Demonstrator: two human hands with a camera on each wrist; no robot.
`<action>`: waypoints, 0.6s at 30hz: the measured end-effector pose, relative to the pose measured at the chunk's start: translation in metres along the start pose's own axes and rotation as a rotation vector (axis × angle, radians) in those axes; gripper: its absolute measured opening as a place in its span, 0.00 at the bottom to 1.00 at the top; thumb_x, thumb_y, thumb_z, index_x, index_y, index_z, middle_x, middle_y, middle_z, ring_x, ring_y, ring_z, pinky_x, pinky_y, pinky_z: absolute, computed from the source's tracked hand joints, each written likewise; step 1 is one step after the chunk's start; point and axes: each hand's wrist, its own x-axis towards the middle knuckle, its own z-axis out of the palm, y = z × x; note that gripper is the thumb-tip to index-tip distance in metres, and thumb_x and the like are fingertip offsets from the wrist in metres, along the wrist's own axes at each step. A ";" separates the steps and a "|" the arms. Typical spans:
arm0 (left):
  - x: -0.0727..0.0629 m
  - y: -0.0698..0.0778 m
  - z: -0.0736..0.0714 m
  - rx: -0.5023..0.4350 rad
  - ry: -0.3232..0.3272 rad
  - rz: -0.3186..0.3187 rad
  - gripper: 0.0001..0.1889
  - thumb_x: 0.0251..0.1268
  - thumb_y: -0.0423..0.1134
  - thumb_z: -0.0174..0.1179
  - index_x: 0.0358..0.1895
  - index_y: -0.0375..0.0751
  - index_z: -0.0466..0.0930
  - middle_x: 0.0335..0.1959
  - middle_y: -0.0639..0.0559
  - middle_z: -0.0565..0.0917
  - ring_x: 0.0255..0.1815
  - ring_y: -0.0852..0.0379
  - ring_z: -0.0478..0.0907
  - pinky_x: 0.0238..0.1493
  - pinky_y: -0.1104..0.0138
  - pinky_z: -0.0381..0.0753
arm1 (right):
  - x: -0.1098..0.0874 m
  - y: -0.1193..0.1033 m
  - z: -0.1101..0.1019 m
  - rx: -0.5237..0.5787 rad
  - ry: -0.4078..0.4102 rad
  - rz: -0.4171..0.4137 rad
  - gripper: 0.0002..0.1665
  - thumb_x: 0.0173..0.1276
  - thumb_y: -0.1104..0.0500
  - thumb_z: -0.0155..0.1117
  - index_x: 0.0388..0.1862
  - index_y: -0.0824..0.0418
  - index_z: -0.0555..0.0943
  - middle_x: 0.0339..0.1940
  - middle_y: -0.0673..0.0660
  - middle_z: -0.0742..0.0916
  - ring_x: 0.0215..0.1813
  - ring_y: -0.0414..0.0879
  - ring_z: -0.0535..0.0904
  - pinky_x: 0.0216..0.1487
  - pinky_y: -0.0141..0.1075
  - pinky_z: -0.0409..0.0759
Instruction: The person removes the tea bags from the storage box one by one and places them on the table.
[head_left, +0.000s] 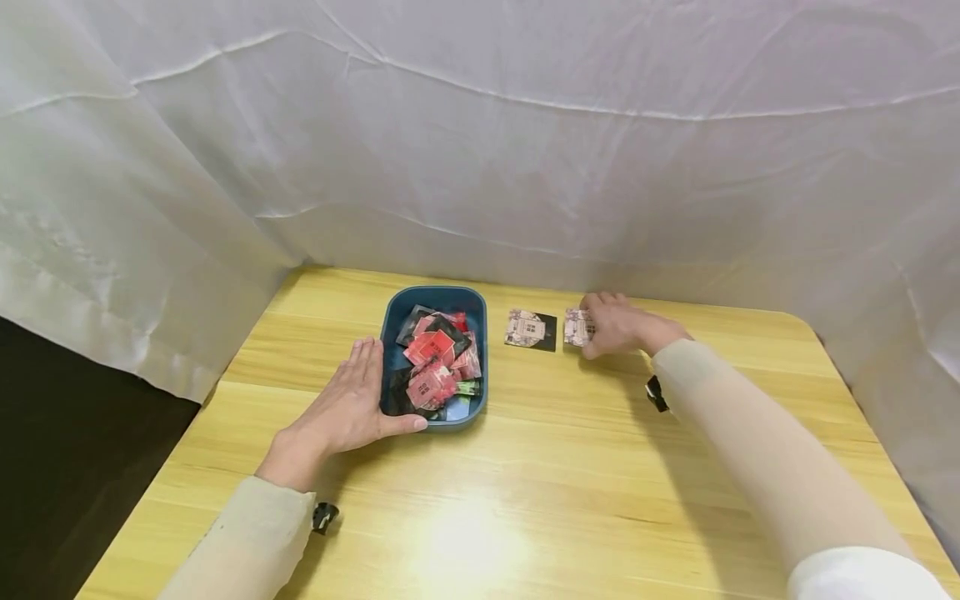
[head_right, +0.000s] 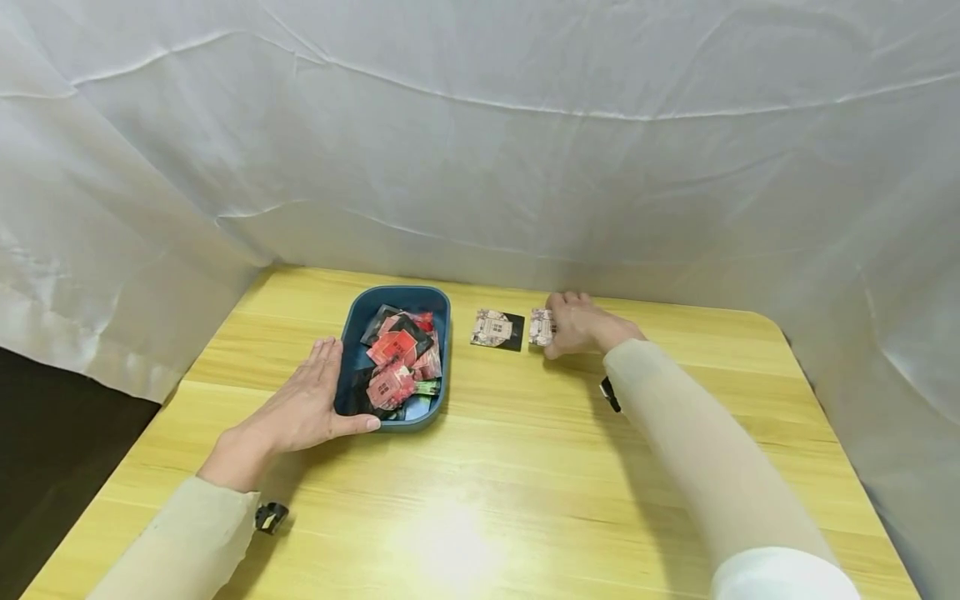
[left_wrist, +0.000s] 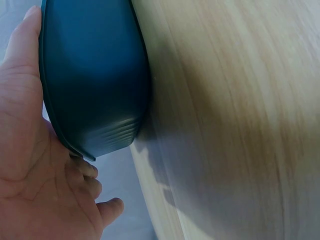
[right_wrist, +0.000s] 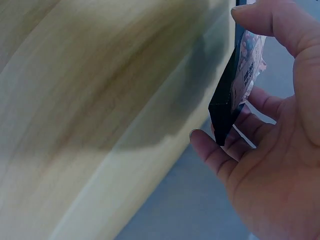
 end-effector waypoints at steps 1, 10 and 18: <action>0.000 0.000 0.000 0.002 -0.002 -0.001 0.77 0.52 0.85 0.59 0.84 0.26 0.34 0.87 0.31 0.36 0.89 0.35 0.32 0.86 0.40 0.41 | 0.002 0.000 0.001 0.009 -0.012 0.008 0.53 0.54 0.50 0.81 0.73 0.68 0.66 0.65 0.69 0.77 0.68 0.66 0.71 0.69 0.65 0.74; 0.000 0.000 0.001 -0.001 -0.005 -0.001 0.78 0.50 0.88 0.57 0.84 0.26 0.33 0.87 0.31 0.36 0.88 0.34 0.32 0.86 0.40 0.41 | 0.011 0.003 0.007 0.057 -0.075 0.050 0.59 0.57 0.50 0.80 0.79 0.68 0.59 0.84 0.78 0.55 0.84 0.79 0.42 0.81 0.72 0.42; 0.000 0.000 0.000 -0.005 -0.004 -0.005 0.77 0.52 0.85 0.60 0.84 0.27 0.33 0.87 0.32 0.36 0.89 0.35 0.32 0.86 0.40 0.41 | 0.014 0.006 0.010 0.057 -0.076 0.050 0.57 0.56 0.50 0.80 0.77 0.67 0.61 0.83 0.79 0.56 0.83 0.81 0.43 0.79 0.74 0.44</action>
